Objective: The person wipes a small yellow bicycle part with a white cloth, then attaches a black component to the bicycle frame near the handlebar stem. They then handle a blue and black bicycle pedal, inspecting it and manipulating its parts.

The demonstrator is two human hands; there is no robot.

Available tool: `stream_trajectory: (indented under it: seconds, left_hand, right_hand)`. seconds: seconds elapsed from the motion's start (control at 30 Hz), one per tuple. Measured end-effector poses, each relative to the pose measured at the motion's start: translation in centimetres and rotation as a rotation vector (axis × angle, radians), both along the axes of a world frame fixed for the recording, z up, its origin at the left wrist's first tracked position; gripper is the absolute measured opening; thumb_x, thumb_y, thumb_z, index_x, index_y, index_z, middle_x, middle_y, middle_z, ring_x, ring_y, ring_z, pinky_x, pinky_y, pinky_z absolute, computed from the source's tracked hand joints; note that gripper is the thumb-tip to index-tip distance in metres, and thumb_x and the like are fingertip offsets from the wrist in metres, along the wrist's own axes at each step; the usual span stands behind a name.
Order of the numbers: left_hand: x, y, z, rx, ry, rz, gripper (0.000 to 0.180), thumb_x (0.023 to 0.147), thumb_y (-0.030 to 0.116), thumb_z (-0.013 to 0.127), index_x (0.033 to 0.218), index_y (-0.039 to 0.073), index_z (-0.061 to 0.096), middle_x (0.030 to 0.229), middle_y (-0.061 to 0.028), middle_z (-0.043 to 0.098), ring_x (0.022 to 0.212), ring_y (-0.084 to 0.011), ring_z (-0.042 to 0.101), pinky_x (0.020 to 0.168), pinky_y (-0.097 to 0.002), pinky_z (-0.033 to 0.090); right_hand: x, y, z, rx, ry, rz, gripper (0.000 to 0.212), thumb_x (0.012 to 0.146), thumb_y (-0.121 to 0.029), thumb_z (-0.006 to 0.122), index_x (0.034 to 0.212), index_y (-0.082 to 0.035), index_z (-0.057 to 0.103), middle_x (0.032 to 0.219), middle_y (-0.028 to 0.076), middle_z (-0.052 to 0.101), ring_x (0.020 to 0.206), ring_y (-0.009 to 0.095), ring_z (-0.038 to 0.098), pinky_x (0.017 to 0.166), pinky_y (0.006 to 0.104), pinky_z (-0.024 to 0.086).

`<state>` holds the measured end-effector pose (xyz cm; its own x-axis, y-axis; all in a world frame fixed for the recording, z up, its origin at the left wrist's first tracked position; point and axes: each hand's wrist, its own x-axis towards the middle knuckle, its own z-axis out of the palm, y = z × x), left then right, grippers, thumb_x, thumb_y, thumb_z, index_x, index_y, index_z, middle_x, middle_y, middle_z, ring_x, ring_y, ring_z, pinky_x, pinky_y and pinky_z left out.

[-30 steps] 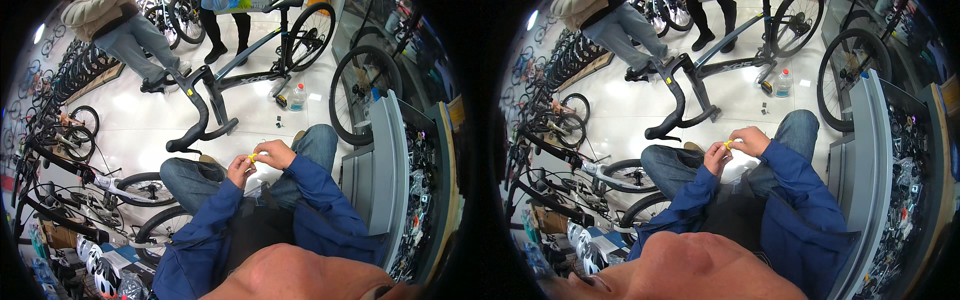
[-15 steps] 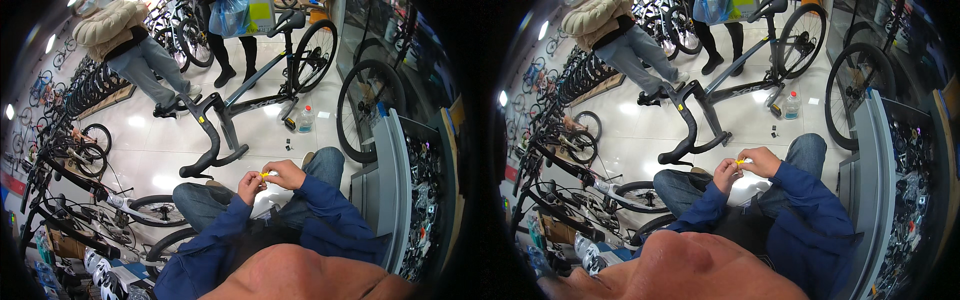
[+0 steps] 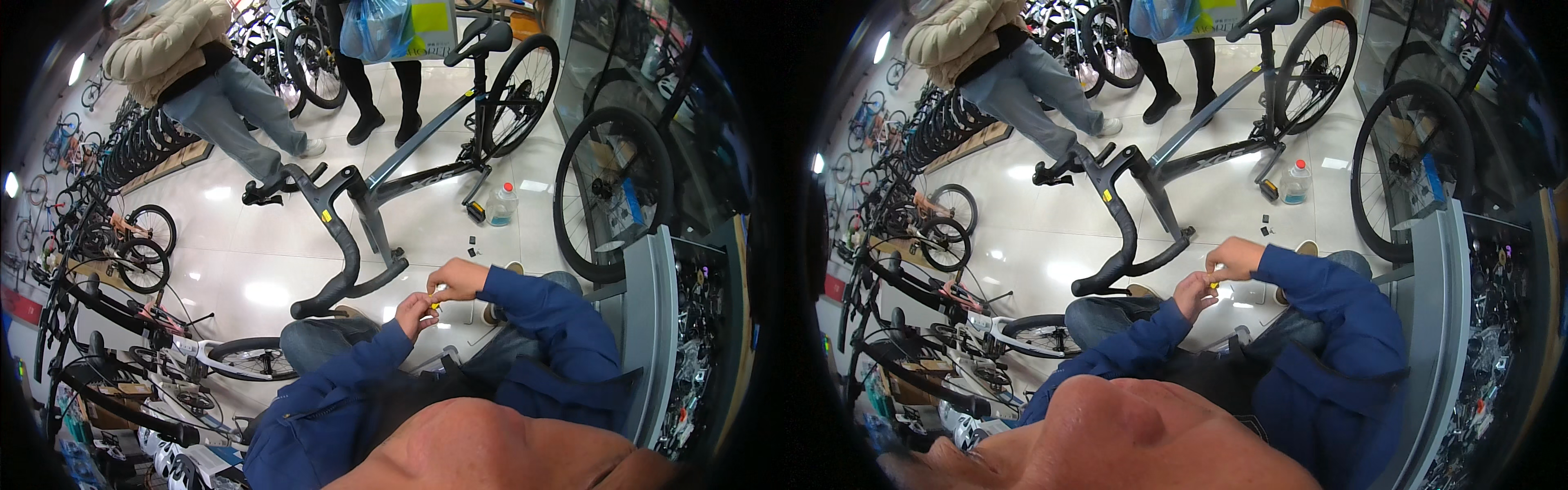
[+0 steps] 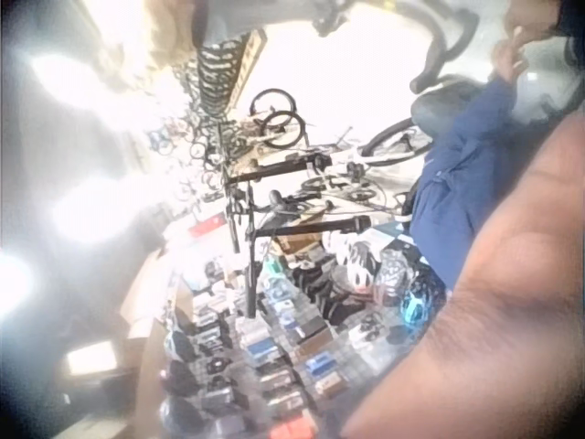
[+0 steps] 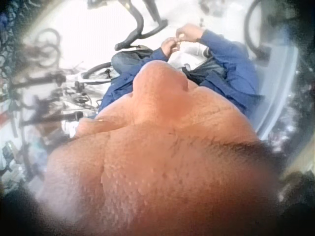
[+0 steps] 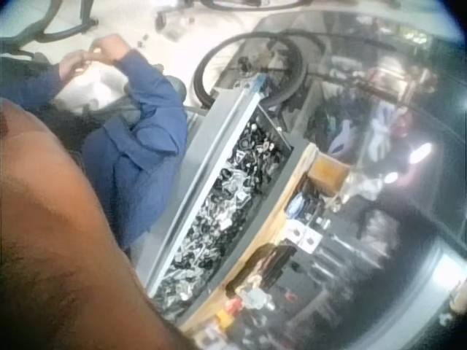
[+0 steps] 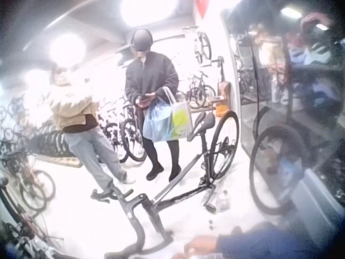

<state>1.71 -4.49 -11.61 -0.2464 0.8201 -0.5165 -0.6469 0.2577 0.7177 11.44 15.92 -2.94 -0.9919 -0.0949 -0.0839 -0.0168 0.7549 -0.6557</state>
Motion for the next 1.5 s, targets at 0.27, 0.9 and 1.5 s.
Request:
stream_trajectory:
  seconds: [0.27, 0.9, 1.5]
  left_hand:
    - [0.0, 0.9, -1.8, 0.089, -0.195, 0.099, 0.016, 0.102, 0.019, 0.054, 0.115, 0.010, 0.056, 0.111, -0.0053, 0.062, 0.106, -0.0180, 0.062, 0.097, -0.0433, 0.053]
    - [0.1, -0.1, -1.9, 0.065, -0.103, 0.002, 0.033, 0.101, 0.010, 0.063, 0.132, 0.012, 0.053, 0.106, -0.0015, 0.065, 0.089, -0.0124, 0.065, 0.081, -0.0324, 0.059]
    - [-0.1, 0.9, 1.7, 0.264, -0.165, 0.086, 0.036, 0.108, 0.034, 0.055, 0.132, 0.007, 0.053, 0.116, -0.0090, 0.063, 0.102, -0.0187, 0.065, 0.094, -0.0397, 0.057]
  right_hand:
    - [1.3, -1.5, -2.4, -0.099, -0.027, -0.172, 0.031, 0.090, -0.037, 0.075, 0.104, -0.009, 0.073, 0.093, 0.020, 0.074, 0.088, 0.041, 0.072, 0.079, 0.0447, 0.057]
    - [1.3, -2.7, -1.8, -0.329, 0.012, -0.177, 0.024, 0.094, -0.022, 0.067, 0.116, -0.016, 0.076, 0.103, 0.016, 0.076, 0.094, 0.035, 0.072, 0.087, 0.0398, 0.056]
    - [0.2, -0.7, -0.4, -0.828, 0.038, -0.644, 0.019, 0.099, -0.020, 0.071, 0.110, -0.004, 0.071, 0.097, 0.005, 0.073, 0.083, 0.012, 0.068, 0.071, 0.0281, 0.058]
